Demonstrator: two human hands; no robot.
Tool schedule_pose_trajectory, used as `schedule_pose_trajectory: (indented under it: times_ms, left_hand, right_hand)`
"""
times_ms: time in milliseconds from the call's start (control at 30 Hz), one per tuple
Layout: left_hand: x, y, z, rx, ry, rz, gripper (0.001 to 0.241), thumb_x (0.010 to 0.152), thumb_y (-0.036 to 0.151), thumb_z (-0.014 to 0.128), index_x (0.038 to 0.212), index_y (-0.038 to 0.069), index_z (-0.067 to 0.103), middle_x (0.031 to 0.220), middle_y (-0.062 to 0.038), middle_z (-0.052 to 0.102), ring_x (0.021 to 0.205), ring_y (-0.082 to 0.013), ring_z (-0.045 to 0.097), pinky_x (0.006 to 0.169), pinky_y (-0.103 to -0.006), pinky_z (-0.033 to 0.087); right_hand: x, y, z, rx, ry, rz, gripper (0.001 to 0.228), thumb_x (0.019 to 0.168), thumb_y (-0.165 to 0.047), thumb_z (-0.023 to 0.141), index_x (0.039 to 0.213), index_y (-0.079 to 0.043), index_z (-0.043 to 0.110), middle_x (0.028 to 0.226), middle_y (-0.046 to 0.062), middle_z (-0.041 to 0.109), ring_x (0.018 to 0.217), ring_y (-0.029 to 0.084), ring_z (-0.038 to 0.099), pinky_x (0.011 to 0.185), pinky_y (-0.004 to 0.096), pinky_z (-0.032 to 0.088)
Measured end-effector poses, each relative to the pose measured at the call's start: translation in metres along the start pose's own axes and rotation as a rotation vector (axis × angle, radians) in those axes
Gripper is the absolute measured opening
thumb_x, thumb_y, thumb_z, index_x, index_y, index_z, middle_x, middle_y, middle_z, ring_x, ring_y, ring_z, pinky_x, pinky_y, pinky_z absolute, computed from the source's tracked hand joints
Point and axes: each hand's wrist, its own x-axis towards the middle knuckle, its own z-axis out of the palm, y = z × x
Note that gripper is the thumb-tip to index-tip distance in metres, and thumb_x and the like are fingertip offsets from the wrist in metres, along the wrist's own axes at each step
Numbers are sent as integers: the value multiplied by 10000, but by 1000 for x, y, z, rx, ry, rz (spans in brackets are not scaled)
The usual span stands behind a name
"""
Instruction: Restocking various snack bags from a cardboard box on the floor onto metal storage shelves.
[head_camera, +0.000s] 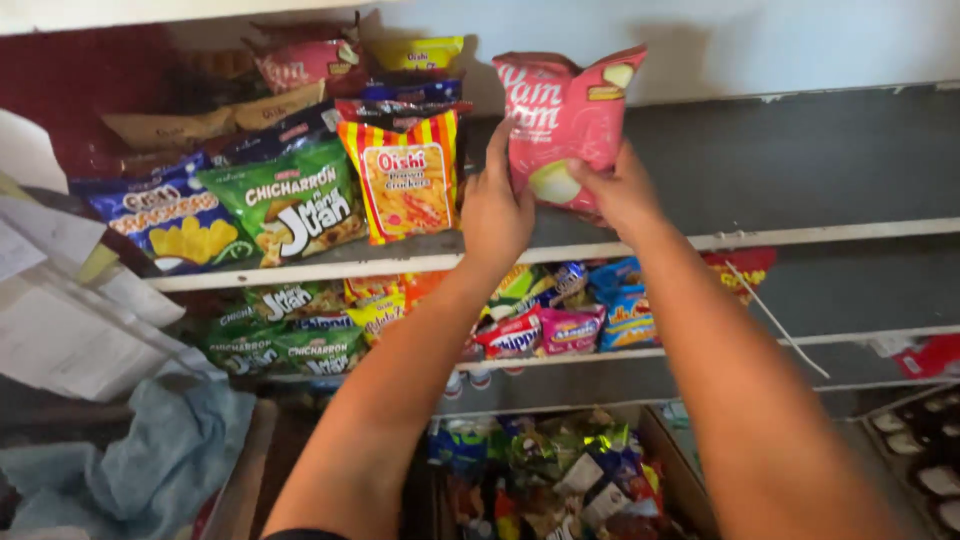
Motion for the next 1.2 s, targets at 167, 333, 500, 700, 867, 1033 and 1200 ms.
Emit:
schedule_pose_trajectory:
  times_ms: [167,333,500,700,867,1033,1200]
  left_hand:
    - [18,-41,43,29,27,-122,823,883,53,666,1598,241,304,1021,-224,712,930,-437,678,852,-547,523]
    - [34,-75,73,25,-35,-158,1004,825,92,708,1641,253,144,1125,-267,705,976,-470,684,870,-581,517]
    - [58,-77,84,95,-170,-187,1100,764,129,750,1609,272,59,1475,-304,393,1020,-483,668,849,-566,547]
    - [64,-102,104,252,-400,-267,1058,728,94,734,1598,306,170,1660,-296,165,1089,-486,653,878,-545,563]
    - [66,-121,114,324,-314,-191,1047,679,87,749,1580,280,252,1622,-335,188,1204,-526,573,956,-544,527]
    - [67,-122,118,409,-208,-142,1050,698,86,715,1603,259,212,1620,-325,166,1313,-562,466,1019,-594,451]
    - [69,-113,111,391,-239,-147,1030,725,78,683,1612,232,182,1660,-291,131,1371,-550,412,1042,-578,450]
  right_hand:
    - [57,45,8,-81,-47,-147,609,914,-178,770,1439,-87,474,1300,79,667,1169,174,638,999,363,532]
    - [125,113,9,-579,127,-291,732,842,-299,879,1412,-52,492,1295,210,630,1169,372,613,982,477,477]
    - [148,108,11,-970,227,-354,729,770,-362,927,1334,-89,554,1242,282,593,1133,511,571,964,573,458]
    - [176,115,31,-990,141,-255,582,811,-178,777,1349,-118,564,1241,274,604,1118,487,604,951,539,512]
    - [223,162,32,-926,72,-315,571,813,-106,741,1352,-58,556,1208,325,597,1095,519,587,932,553,494]
    - [221,145,29,-712,43,-439,487,839,-113,748,1280,-36,556,1210,297,661,1141,491,606,946,533,502]
    - [214,152,35,-650,118,-308,537,906,-67,690,1390,-81,459,1072,274,710,1032,466,664,852,545,515]
